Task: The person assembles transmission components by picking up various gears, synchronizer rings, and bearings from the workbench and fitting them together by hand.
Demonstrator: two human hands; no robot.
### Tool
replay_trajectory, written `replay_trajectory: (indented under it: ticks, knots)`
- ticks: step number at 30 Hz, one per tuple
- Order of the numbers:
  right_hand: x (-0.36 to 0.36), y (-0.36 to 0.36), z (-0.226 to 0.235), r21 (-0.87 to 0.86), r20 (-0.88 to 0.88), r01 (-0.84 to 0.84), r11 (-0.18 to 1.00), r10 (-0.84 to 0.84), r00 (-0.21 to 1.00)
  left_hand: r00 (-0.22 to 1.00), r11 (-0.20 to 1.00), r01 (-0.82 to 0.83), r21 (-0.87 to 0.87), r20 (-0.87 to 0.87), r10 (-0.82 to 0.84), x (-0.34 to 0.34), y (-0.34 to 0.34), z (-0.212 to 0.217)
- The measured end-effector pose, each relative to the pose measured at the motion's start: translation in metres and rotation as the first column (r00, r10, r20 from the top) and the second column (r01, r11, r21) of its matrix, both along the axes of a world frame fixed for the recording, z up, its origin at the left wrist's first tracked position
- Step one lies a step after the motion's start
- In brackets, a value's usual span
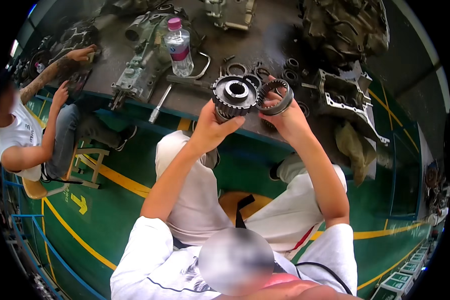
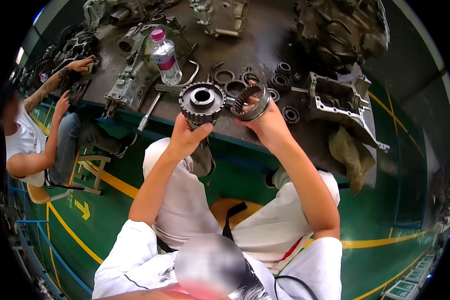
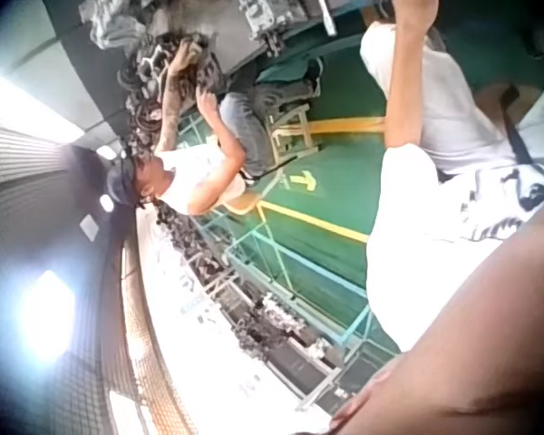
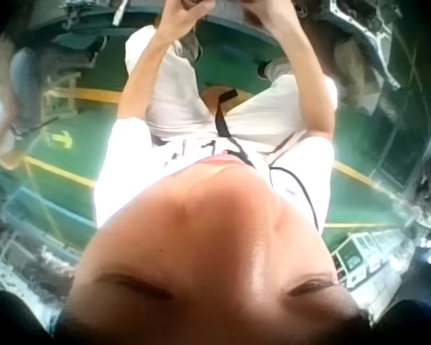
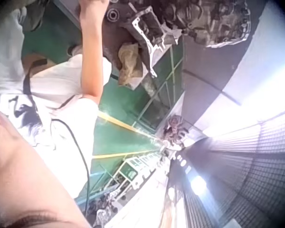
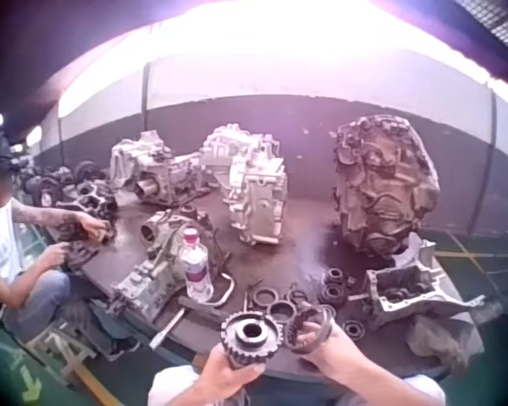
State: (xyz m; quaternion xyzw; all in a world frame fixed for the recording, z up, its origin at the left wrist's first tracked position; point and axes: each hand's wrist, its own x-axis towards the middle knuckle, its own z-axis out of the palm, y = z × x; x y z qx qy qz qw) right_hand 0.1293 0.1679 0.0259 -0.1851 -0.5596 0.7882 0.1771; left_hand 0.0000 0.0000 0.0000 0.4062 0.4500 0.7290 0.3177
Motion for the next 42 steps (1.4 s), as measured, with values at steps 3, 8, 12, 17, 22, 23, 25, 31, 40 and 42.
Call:
replay_trajectory:
  ticks: [3, 8, 12, 17, 22, 23, 25, 31, 40, 42]
  knots:
    - [0.002, 0.001, 0.012, -0.267, -0.004, 0.091, 0.959, -0.096, 0.995, 0.998, 0.998, -0.063, 0.003, 0.025, 0.063, 0.003, 0.004, 0.005]
    - [0.001, 0.005, 0.009, -0.369, 0.005, 0.057, 0.928, -0.059, 0.998, 0.986, 0.976, -0.149, -0.158, -0.099, 0.135, 0.002, 0.003, 0.016]
    - [-0.001, -0.003, 0.019, -0.407, 0.063, -0.018, 0.913, 0.047, 0.997, 0.981, 0.981, -0.186, 0.053, -0.042, 0.188, 0.009, 0.008, 0.007]
    - [-0.002, -0.001, 0.056, -0.032, -0.107, -0.042, 0.999, 0.039, 0.994, 0.973, 0.973, -0.218, 0.072, -0.057, 0.223, 0.012, 0.012, 0.014]
    - [-0.007, -0.017, 0.113, 0.916, -0.003, -0.072, 0.394, 0.187, 0.982, 0.984, 0.984, -0.175, 0.025, 0.023, 0.174, 0.017, 0.012, 0.012]
    - [-0.01, -0.027, 0.121, 0.978, 0.007, -0.051, 0.204, 0.209, 0.978, 0.987, 0.986, -0.158, 0.05, 0.001, 0.158, 0.015, 0.013, 0.011]
    - [-0.016, -0.038, 0.122, 0.997, 0.024, -0.041, 0.07, 0.231, 0.973, 0.991, 0.988, -0.126, 0.089, -0.027, 0.129, 0.011, 0.017, 0.004]
    - [-0.021, -0.05, 0.121, 0.994, 0.108, -0.102, -0.043, 0.161, 0.981, 0.998, 0.995, -0.053, 0.08, 0.037, 0.05, 0.012, 0.008, 0.007]
    - [-0.027, -0.058, 0.114, 0.999, 0.042, -0.044, 0.008, 0.214, 0.976, 0.952, 0.993, -0.102, 0.052, 0.295, 0.082, 0.022, 0.014, 0.007]
    - [-0.029, -0.056, 0.106, 0.999, -0.01, -0.001, 0.052, 0.22, 0.975, 0.96, 0.982, -0.179, 0.054, -0.207, 0.187, 0.012, -0.003, 0.032]
